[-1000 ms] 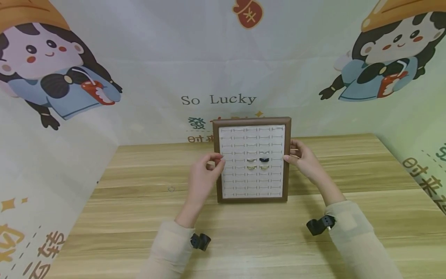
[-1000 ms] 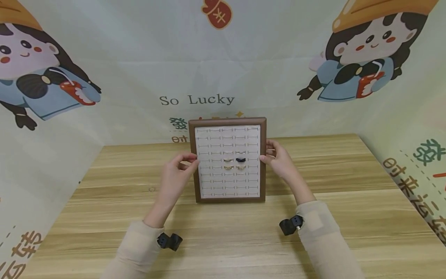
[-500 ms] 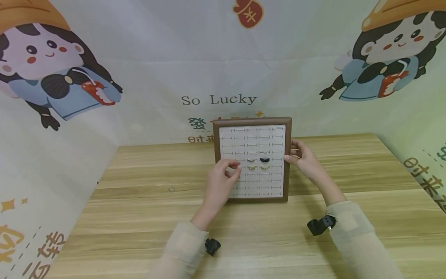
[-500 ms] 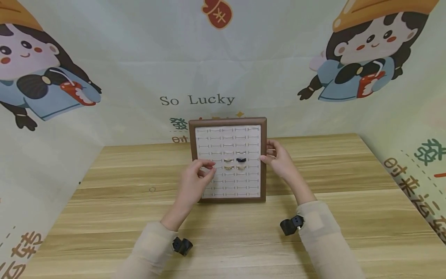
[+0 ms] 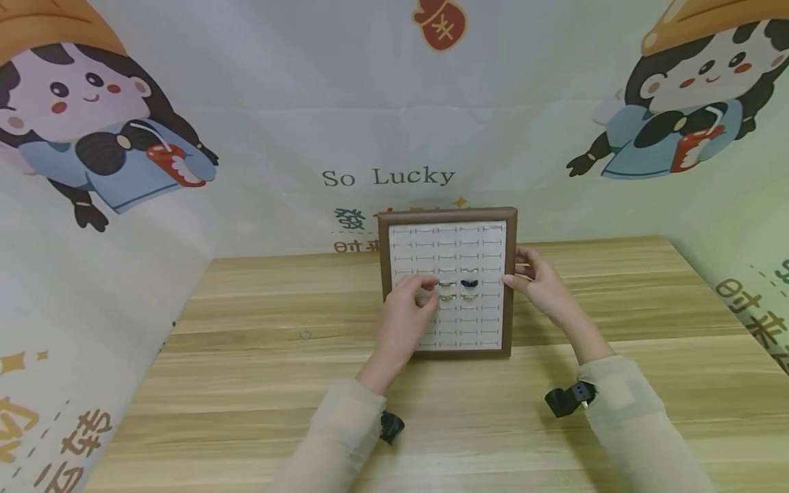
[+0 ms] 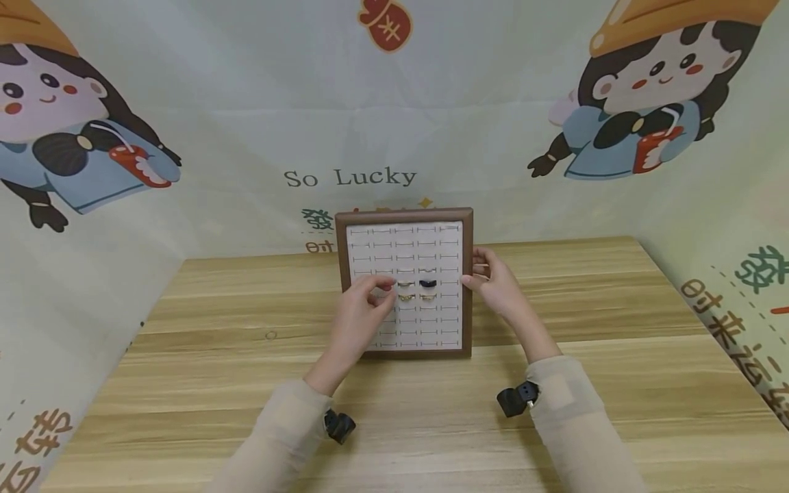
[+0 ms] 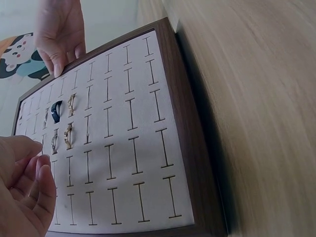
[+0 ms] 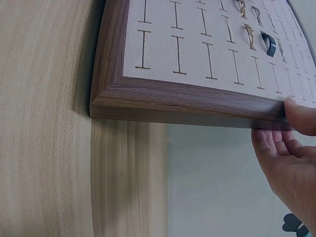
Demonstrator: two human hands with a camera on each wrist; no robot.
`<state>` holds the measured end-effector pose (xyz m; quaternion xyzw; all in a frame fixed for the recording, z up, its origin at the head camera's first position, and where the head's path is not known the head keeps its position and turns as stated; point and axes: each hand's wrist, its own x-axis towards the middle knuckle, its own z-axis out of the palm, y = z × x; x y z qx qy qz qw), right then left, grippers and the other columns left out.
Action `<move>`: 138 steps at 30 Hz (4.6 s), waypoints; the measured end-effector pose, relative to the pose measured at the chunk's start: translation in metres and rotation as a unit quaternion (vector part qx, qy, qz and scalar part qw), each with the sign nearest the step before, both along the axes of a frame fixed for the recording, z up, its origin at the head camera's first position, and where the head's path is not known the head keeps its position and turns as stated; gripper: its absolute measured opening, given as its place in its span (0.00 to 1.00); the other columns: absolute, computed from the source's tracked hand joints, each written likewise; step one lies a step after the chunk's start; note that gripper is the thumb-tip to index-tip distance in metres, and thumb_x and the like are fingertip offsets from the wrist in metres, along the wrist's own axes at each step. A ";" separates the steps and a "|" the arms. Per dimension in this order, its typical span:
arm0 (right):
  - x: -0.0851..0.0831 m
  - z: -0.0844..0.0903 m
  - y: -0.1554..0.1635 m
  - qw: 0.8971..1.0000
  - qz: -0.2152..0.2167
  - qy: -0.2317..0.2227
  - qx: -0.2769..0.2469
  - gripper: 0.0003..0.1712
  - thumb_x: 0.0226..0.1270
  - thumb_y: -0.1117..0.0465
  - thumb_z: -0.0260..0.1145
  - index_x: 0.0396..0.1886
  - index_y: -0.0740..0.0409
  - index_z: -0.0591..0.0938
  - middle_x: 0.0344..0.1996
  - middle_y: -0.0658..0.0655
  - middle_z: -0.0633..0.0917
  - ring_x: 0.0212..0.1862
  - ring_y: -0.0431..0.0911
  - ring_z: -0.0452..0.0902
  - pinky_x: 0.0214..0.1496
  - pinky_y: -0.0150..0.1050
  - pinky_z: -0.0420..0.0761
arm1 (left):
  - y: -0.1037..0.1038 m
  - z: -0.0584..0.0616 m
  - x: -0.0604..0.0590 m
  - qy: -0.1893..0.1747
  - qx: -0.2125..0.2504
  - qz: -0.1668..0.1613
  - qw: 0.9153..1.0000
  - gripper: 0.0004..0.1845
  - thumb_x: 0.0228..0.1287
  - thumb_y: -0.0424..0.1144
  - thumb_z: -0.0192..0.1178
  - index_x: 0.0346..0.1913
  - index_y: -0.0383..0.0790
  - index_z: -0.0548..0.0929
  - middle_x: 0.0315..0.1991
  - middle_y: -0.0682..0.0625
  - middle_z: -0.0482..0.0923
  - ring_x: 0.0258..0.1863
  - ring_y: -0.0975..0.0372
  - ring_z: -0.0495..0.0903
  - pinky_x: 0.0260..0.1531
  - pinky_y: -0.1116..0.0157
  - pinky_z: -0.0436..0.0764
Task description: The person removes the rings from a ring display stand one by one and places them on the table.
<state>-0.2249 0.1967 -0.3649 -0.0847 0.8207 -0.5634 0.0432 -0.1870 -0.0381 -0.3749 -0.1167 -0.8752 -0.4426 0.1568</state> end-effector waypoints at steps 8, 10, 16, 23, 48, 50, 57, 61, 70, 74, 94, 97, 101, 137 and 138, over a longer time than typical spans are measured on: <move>0.000 0.001 0.000 1.000 0.000 0.002 0.003 0.36 0.79 0.73 0.55 0.77 0.81 0.51 0.72 0.81 0.62 0.75 0.73 0.61 0.77 0.64 0.67 | 0.007 -0.003 -0.005 0.001 -0.023 0.017 1.000 0.10 0.66 0.29 0.67 0.49 0.36 0.88 0.43 0.45 0.88 0.30 0.61 0.78 0.29 0.72 0.74; 0.000 0.001 0.000 1.000 -0.001 0.003 0.004 0.36 0.79 0.73 0.55 0.77 0.81 0.51 0.72 0.81 0.63 0.75 0.73 0.61 0.77 0.64 0.67 | 0.009 -0.004 -0.007 0.000 -0.027 0.020 0.999 0.10 0.66 0.29 0.68 0.49 0.37 0.89 0.43 0.46 0.88 0.32 0.61 0.79 0.30 0.71 0.75; 0.000 0.000 0.000 1.000 -0.004 0.005 0.007 0.35 0.79 0.72 0.55 0.77 0.81 0.53 0.72 0.80 0.64 0.75 0.72 0.62 0.76 0.63 0.68 | 0.014 -0.003 -0.008 0.010 -0.050 0.024 0.998 0.10 0.66 0.30 0.68 0.49 0.39 0.89 0.47 0.46 0.89 0.35 0.58 0.82 0.33 0.69 0.79; 0.001 0.000 -0.001 1.000 -0.006 0.000 0.002 0.34 0.79 0.73 0.55 0.77 0.81 0.53 0.71 0.80 0.64 0.74 0.72 0.63 0.75 0.63 0.68 | 0.016 -0.003 -0.008 0.028 -0.078 0.032 0.996 0.08 0.66 0.31 0.69 0.47 0.40 0.89 0.45 0.48 0.89 0.36 0.59 0.84 0.33 0.68 0.82; 0.000 0.000 -0.001 1.000 -0.007 0.008 0.001 0.34 0.78 0.73 0.55 0.76 0.82 0.54 0.70 0.80 0.65 0.74 0.73 0.64 0.76 0.62 0.69 | 0.018 -0.007 -0.009 0.028 -0.096 0.039 0.994 0.03 0.69 0.33 0.68 0.43 0.41 0.88 0.45 0.49 0.86 0.42 0.58 0.86 0.42 0.61 0.86; 0.000 0.000 -0.001 1.000 -0.007 0.009 0.002 0.34 0.78 0.73 0.55 0.76 0.81 0.54 0.70 0.80 0.65 0.74 0.73 0.64 0.76 0.63 0.69 | 0.018 -0.008 -0.009 0.030 -0.089 0.038 0.995 0.03 0.69 0.33 0.68 0.43 0.41 0.88 0.45 0.49 0.86 0.42 0.57 0.86 0.42 0.60 0.86; 0.000 -0.001 0.000 1.000 -0.008 0.011 0.001 0.35 0.78 0.73 0.56 0.76 0.81 0.54 0.71 0.81 0.65 0.74 0.73 0.63 0.76 0.63 0.68 | 0.014 -0.017 -0.012 0.054 -0.052 0.028 0.997 0.03 0.68 0.32 0.68 0.42 0.40 0.88 0.46 0.49 0.87 0.43 0.57 0.87 0.45 0.60 0.87; -0.001 -0.001 -0.001 1.000 -0.009 0.012 -0.002 0.34 0.78 0.73 0.55 0.76 0.81 0.55 0.71 0.81 0.65 0.75 0.73 0.63 0.76 0.63 0.68 | 0.013 -0.021 -0.014 0.070 -0.035 0.022 0.997 0.03 0.68 0.31 0.68 0.42 0.40 0.88 0.46 0.48 0.88 0.44 0.57 0.87 0.47 0.60 0.87; -0.001 -0.001 0.000 1.000 -0.008 0.012 0.000 0.34 0.78 0.74 0.55 0.76 0.81 0.55 0.71 0.81 0.65 0.74 0.73 0.64 0.76 0.62 0.69 | 0.011 -0.021 -0.015 0.067 -0.007 0.012 0.998 0.03 0.67 0.30 0.68 0.41 0.37 0.88 0.46 0.46 0.88 0.42 0.55 0.86 0.46 0.60 0.86; 0.000 0.001 -0.001 1.000 -0.008 0.008 -0.003 0.34 0.78 0.74 0.55 0.76 0.81 0.54 0.71 0.81 0.65 0.74 0.73 0.63 0.76 0.63 0.68 | 0.009 -0.021 -0.014 0.092 -0.038 0.006 0.995 0.03 0.67 0.30 0.69 0.41 0.37 0.88 0.46 0.46 0.89 0.43 0.55 0.87 0.47 0.61 0.87; 0.000 0.000 0.000 1.000 -0.006 0.007 0.002 0.35 0.78 0.73 0.55 0.77 0.81 0.53 0.71 0.81 0.64 0.75 0.73 0.62 0.76 0.63 0.67 | 0.020 0.007 0.006 0.082 0.009 -0.018 0.996 0.03 0.68 0.30 0.68 0.42 0.34 0.88 0.42 0.44 0.89 0.33 0.56 0.85 0.32 0.73 0.80; 0.000 0.000 0.000 1.000 -0.006 0.004 0.000 0.35 0.79 0.73 0.55 0.77 0.81 0.52 0.72 0.81 0.63 0.75 0.73 0.61 0.77 0.63 0.66 | 0.018 0.011 0.009 0.071 0.006 -0.019 0.997 0.03 0.68 0.31 0.69 0.42 0.36 0.88 0.43 0.45 0.89 0.34 0.56 0.86 0.33 0.72 0.81; 0.000 0.000 -0.001 1.000 -0.006 0.004 0.001 0.35 0.79 0.73 0.55 0.77 0.81 0.53 0.71 0.81 0.64 0.75 0.73 0.62 0.77 0.64 0.67 | 0.014 0.013 0.011 0.067 -0.006 -0.017 0.998 0.03 0.69 0.32 0.69 0.42 0.37 0.88 0.43 0.46 0.89 0.35 0.57 0.86 0.34 0.71 0.81; 0.000 -0.003 -0.001 1.000 -0.002 0.010 0.000 0.34 0.78 0.74 0.55 0.76 0.82 0.54 0.71 0.81 0.64 0.75 0.74 0.62 0.77 0.64 0.67 | -0.156 -0.015 0.001 -0.061 0.114 0.208 0.970 0.12 0.75 0.34 0.63 0.51 0.26 0.84 0.51 0.31 0.84 0.28 0.77 0.71 0.25 0.79 0.71; 0.000 -0.003 -0.001 1.000 -0.002 0.010 -0.002 0.34 0.78 0.74 0.55 0.76 0.82 0.54 0.71 0.81 0.64 0.75 0.74 0.61 0.77 0.64 0.67 | -0.161 -0.019 0.001 -0.062 0.106 0.214 0.969 0.12 0.75 0.34 0.63 0.51 0.26 0.84 0.50 0.31 0.85 0.28 0.77 0.71 0.26 0.79 0.71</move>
